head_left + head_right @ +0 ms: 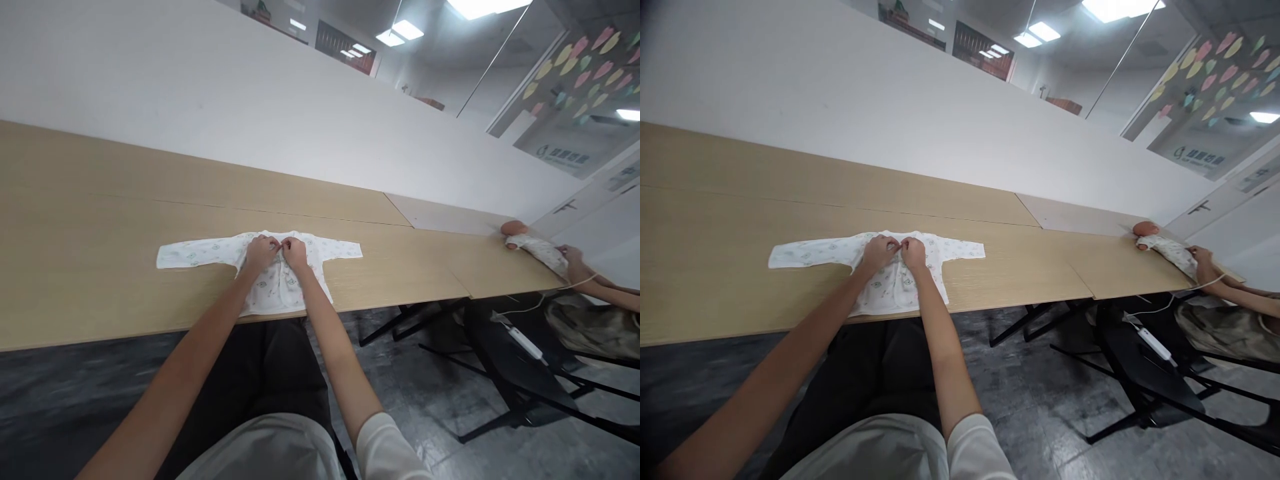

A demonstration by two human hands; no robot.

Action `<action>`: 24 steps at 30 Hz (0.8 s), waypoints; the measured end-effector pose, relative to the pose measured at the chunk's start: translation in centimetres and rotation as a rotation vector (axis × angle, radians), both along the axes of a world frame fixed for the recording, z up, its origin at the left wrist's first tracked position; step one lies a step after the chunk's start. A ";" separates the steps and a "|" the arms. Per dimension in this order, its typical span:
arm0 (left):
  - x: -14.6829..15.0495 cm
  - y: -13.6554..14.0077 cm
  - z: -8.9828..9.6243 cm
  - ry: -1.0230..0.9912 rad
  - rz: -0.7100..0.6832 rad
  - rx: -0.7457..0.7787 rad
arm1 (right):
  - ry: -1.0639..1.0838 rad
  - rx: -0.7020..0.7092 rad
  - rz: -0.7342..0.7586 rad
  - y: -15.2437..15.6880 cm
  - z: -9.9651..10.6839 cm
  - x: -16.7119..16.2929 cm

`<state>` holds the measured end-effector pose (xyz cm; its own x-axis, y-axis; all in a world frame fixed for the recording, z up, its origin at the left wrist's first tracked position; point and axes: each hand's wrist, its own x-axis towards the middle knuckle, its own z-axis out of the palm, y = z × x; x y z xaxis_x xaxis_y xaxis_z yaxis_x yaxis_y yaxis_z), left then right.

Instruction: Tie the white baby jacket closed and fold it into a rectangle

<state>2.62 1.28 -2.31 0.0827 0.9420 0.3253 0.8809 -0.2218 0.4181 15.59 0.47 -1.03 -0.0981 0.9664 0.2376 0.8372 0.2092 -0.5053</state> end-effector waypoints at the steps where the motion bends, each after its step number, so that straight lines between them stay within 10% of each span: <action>1: 0.0 -0.1 0.1 -0.002 -0.002 -0.002 | -0.007 0.005 0.005 0.0 0.0 0.0; 24: -0.2 -0.4 0.3 -0.308 -0.185 0.005 | 0.244 0.004 -0.065 -0.7 0.4 0.0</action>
<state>2.45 0.91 -2.01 0.1494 0.9187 0.3657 0.6583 -0.3684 0.6565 15.58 -0.24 -0.61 0.0245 0.9678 0.2507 0.7024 0.1617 -0.6931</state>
